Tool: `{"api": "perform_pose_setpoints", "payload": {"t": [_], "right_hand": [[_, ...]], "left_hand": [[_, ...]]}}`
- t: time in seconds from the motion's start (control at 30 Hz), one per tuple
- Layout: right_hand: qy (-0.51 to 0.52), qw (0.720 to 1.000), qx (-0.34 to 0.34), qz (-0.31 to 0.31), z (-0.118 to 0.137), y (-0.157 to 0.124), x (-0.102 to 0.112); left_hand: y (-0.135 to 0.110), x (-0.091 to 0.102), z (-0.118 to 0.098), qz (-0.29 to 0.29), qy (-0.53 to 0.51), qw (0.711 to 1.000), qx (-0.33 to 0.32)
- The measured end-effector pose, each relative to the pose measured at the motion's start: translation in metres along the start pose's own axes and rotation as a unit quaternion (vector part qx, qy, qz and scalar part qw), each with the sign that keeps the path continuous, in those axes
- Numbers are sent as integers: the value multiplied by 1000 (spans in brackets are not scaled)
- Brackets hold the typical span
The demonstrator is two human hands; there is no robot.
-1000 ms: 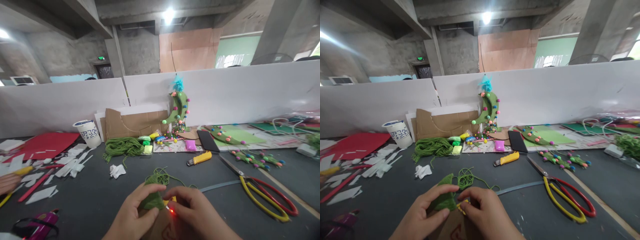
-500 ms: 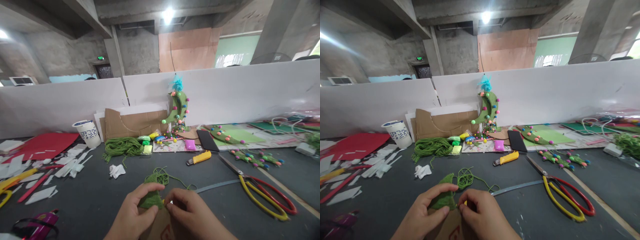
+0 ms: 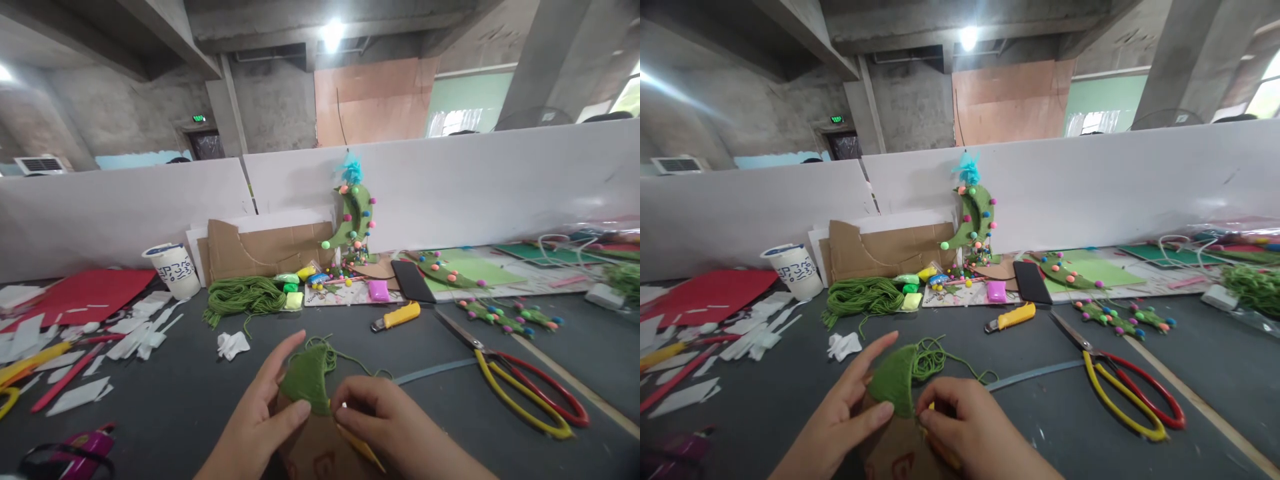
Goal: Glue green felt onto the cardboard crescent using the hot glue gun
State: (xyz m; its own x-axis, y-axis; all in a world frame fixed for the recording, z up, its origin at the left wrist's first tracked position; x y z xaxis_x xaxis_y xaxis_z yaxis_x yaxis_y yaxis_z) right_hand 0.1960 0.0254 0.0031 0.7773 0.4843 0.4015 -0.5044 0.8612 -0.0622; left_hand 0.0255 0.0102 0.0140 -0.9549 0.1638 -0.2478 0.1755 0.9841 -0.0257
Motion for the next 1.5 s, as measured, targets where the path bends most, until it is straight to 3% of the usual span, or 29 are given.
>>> {"api": "perform_pose_setpoints", "payload": {"t": [0.13,0.3,0.43,0.53,0.6,0.8,1.03,1.17,1.5], "right_hand": [[60,998,18,24,2,0,-2],[167,986,-3,21,-7,4,-13],[190,981,-22,1,-8,4,-19],[148,988,-19,-31,-2,1,-17],[111,993,-10,-49,3,-1,-14],[135,990,-10,-40,-2,2,-16],[283,958,-32,-12,-13,9,-26],[289,956,-47,16,-11,9,-25],[295,953,-68,25,-10,7,-27]], "left_hand": [[4,-10,11,55,-142,986,71],[5,-17,19,45,-228,968,94],[3,-13,19,18,-168,984,53],[3,-9,20,-34,-105,994,3],[4,-10,24,-38,-107,993,-11],[6,-25,30,47,-223,973,42],[5,-26,29,6,-253,966,48],[4,-25,33,-2,-273,959,79],[3,-29,25,22,-259,963,71]]}}
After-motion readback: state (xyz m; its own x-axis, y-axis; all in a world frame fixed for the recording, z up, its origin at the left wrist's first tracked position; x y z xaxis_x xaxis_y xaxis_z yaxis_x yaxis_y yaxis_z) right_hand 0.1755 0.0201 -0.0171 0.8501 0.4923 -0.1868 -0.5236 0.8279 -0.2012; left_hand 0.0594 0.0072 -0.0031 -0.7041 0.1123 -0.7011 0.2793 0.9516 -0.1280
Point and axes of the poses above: each hand's wrist, its own y-axis towards the middle knuckle, its own x-axis out of the back of the hand, z = x × y, the point moved 4 cm from there along y, towards the middle knuckle, and after that the axes turned 11 degrees about -y, right-handed, at the moved point
